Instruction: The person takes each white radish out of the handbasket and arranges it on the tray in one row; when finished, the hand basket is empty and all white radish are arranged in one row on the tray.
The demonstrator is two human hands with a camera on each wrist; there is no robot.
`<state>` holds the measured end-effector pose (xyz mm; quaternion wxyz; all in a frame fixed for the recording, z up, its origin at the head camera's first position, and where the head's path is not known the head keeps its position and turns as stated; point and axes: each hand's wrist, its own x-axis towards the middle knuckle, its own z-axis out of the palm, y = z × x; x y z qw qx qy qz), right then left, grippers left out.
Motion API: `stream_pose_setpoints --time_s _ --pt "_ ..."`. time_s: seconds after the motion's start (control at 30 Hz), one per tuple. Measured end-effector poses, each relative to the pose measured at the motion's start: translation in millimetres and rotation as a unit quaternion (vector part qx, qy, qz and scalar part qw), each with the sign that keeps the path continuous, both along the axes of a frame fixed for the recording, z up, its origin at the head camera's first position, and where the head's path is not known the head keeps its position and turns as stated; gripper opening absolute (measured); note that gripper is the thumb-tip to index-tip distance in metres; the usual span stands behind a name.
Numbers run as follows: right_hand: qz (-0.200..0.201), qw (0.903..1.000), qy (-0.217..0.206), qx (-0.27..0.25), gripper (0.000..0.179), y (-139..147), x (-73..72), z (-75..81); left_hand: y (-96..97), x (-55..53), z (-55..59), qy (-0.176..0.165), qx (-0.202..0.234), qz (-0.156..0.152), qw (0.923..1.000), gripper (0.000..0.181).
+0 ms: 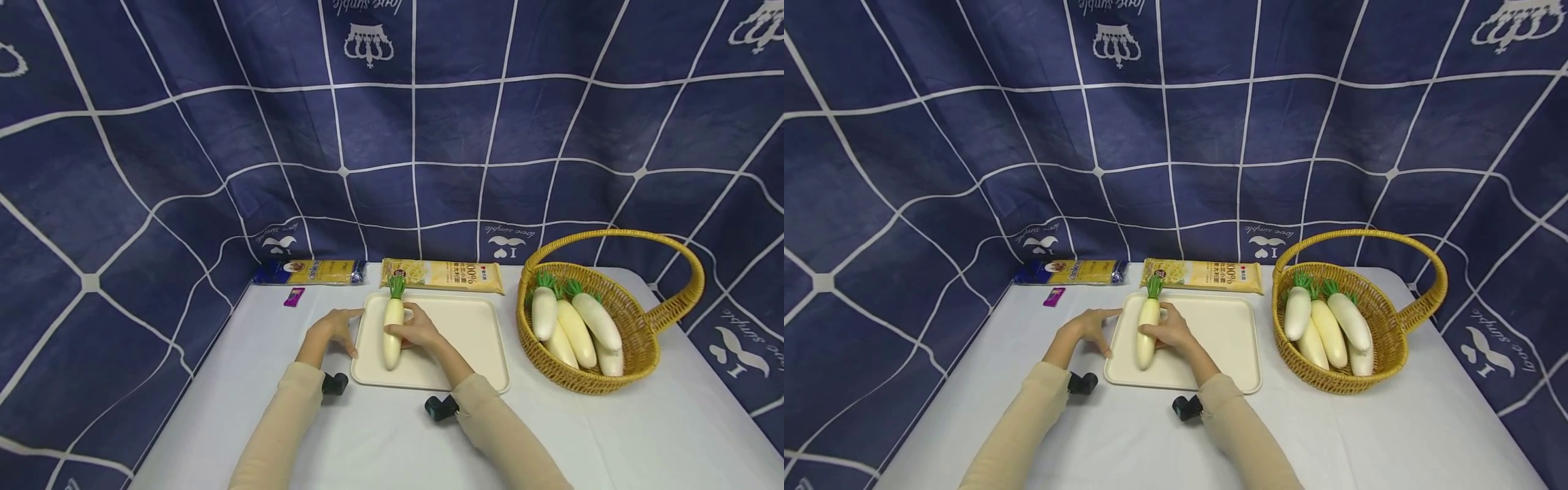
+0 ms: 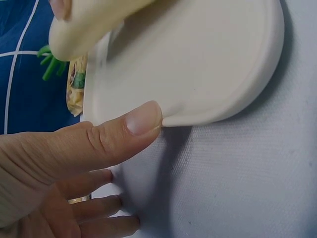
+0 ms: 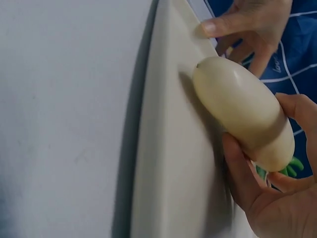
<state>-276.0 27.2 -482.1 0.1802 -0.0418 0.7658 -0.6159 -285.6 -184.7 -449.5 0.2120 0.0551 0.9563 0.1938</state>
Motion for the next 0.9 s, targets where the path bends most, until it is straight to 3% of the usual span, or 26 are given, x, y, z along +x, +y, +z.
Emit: stream_pose_setpoints --time_s 0.27,0.6,0.9 --pt "-0.031 0.9989 0.016 0.033 0.086 -13.7 4.0 -0.8 -0.2 0.7 1.0 0.001 0.0 -0.005 1.0 0.108" --pt "-0.042 0.9951 0.002 0.089 0.088 -23.2 7.2 2.8 1.6 0.3 2.3 -0.006 -0.021 -0.014 0.9996 0.109" --pt "-0.041 0.9917 0.014 0.121 0.089 -29.7 7.0 6.9 1.4 0.6 2.7 -0.005 -0.022 -0.017 0.9996 0.11"
